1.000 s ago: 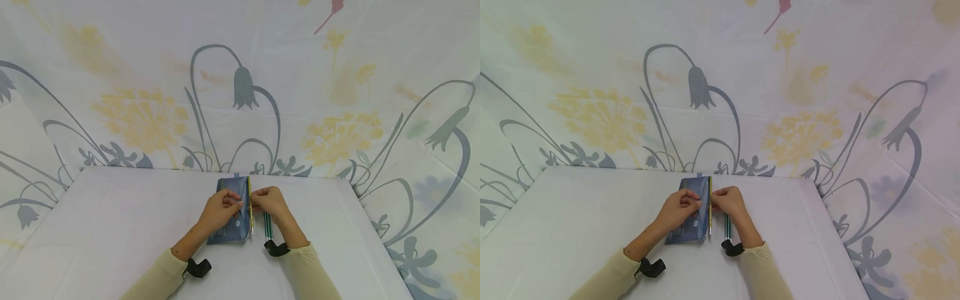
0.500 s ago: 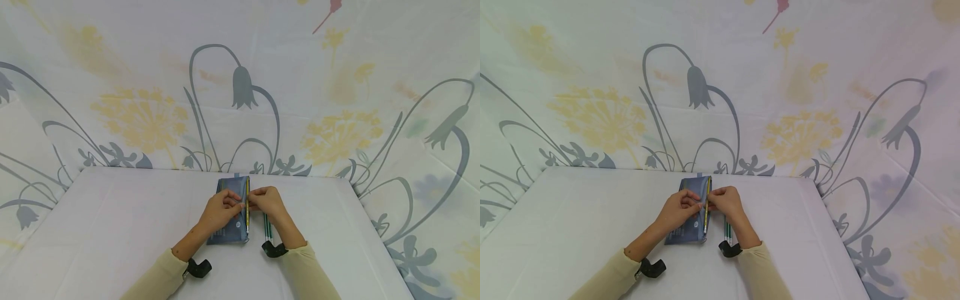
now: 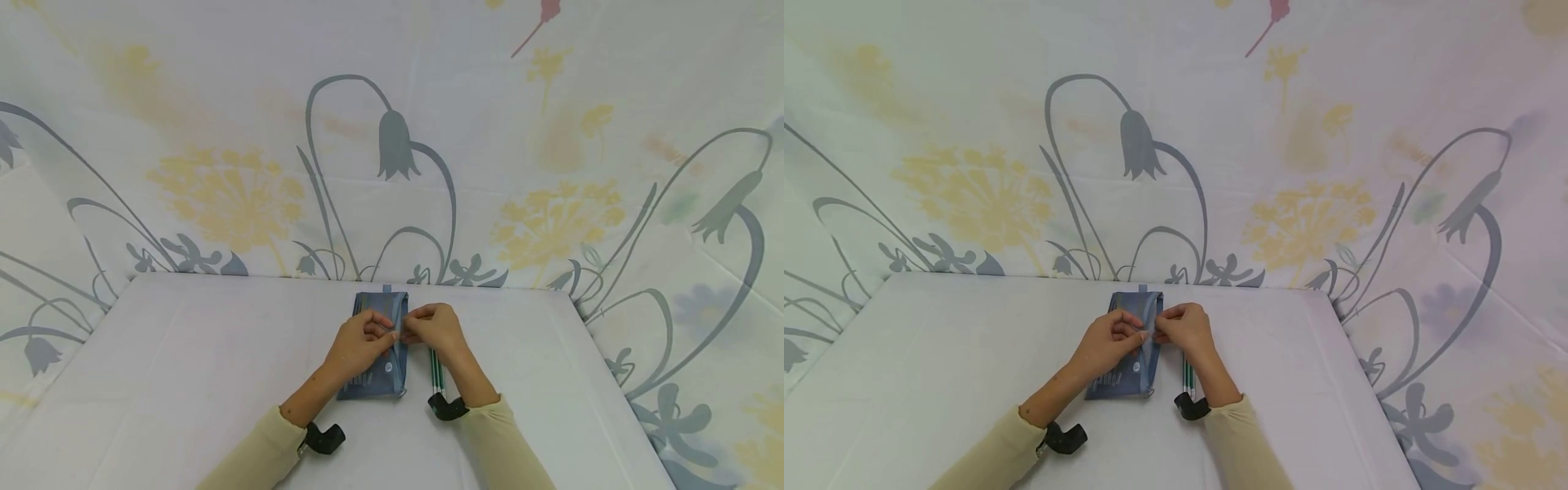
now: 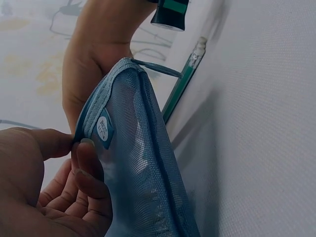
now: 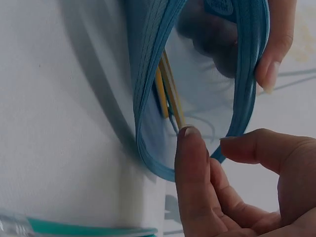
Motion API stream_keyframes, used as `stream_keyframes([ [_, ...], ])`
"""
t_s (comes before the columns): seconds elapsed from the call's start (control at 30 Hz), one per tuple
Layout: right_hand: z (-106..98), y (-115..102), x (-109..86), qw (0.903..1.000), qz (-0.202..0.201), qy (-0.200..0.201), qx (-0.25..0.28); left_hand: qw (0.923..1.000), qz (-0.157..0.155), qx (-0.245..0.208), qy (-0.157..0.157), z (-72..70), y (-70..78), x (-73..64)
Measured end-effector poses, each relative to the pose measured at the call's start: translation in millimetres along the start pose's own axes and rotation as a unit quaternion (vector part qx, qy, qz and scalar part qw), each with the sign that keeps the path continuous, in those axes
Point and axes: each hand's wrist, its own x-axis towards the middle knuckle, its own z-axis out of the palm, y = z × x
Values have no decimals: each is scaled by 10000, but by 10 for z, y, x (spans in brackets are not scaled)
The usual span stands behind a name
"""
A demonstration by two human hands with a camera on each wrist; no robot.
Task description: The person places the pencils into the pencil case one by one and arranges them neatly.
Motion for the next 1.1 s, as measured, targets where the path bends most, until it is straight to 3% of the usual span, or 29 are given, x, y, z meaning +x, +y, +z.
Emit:
stream_keyframes([
  [0.47, -293, 14, 57, 9901, -368, 298, -1323, 10000, -23, 21, 82, -19, 13, -3],
  [1.1, -569, 109, 80, 9612, 63, 327, -2738, 9999, 20, -19, 144, -38, 15, -8],
])
